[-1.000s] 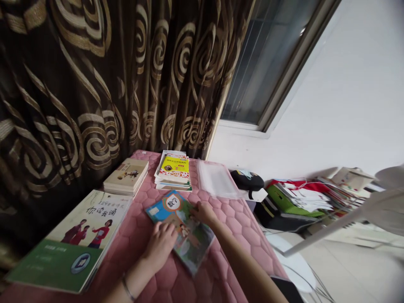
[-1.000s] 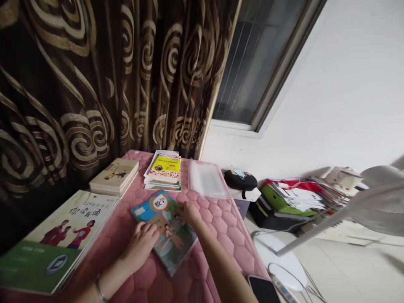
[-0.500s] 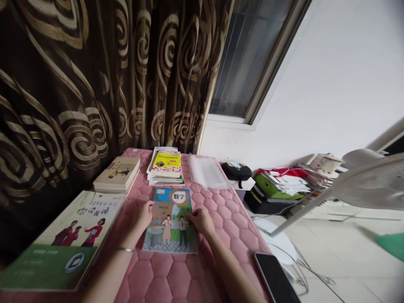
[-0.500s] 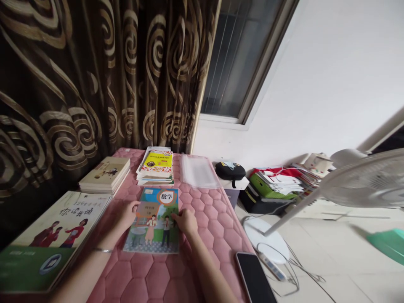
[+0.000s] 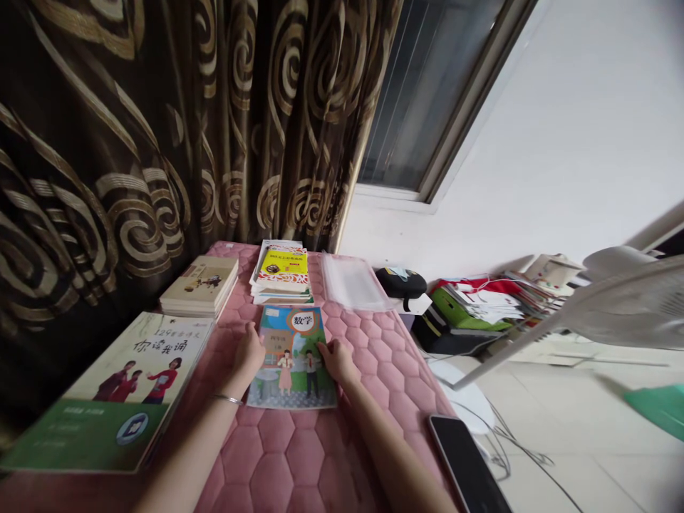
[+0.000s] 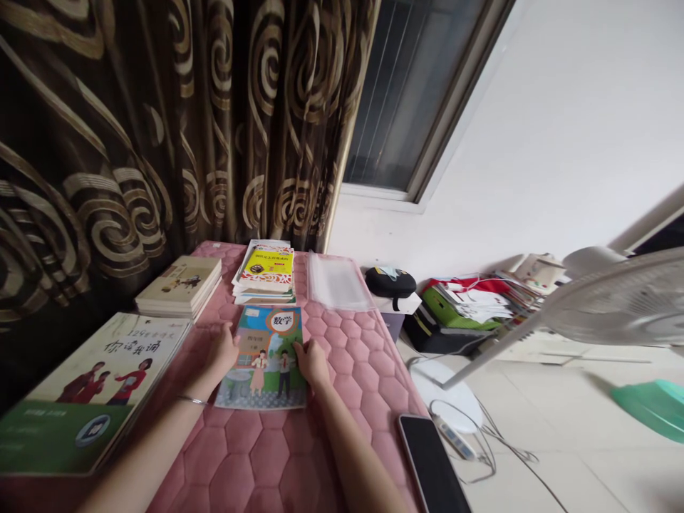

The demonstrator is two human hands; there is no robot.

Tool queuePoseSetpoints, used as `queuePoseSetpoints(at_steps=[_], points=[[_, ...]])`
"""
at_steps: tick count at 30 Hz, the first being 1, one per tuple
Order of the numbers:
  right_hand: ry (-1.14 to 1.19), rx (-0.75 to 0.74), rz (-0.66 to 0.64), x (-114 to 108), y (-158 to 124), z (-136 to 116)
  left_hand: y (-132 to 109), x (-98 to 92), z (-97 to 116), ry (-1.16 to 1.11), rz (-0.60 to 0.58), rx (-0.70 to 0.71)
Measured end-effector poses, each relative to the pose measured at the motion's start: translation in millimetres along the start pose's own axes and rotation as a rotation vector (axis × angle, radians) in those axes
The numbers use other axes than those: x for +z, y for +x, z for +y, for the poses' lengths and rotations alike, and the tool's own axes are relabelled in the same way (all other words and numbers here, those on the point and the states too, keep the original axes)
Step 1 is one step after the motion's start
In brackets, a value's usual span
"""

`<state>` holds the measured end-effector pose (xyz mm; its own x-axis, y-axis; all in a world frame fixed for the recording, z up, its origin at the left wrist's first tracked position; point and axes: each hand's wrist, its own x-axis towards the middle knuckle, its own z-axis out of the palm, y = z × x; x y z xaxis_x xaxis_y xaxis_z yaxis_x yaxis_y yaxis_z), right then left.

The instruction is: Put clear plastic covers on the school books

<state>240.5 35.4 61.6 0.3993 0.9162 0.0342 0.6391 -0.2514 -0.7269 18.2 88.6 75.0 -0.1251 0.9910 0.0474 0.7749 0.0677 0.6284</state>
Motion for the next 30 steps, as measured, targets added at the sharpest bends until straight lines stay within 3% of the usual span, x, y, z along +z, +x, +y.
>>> queuePoseSetpoints(at_steps=[5,10,16,22,25,30], points=[[0.016,0.042,-0.086,-2.9,8.7,1.5,2.4,0.2,-4.9,-0.085,0.012,0.013],[0.033,0.024,-0.156,-4.1,6.3,-2.3,6.2,-2.9,-14.3,-0.211,-0.062,0.006],[0.093,-0.117,-0.023,-15.8,-8.1,-12.3,6.8,-6.7,-4.7,-0.456,-0.078,0.073],[0.252,-0.428,0.221,-54.3,-1.8,-31.3,5.5,-41.6,22.3,-0.696,-0.023,0.322],[0.251,-0.454,0.222,-57.9,-3.0,-31.1,-3.7,-45.8,18.5,-0.752,-0.006,0.405],[0.237,-0.379,0.196,-38.8,-13.0,-16.6,-15.1,-28.4,-3.5,-0.689,-0.024,0.352]])
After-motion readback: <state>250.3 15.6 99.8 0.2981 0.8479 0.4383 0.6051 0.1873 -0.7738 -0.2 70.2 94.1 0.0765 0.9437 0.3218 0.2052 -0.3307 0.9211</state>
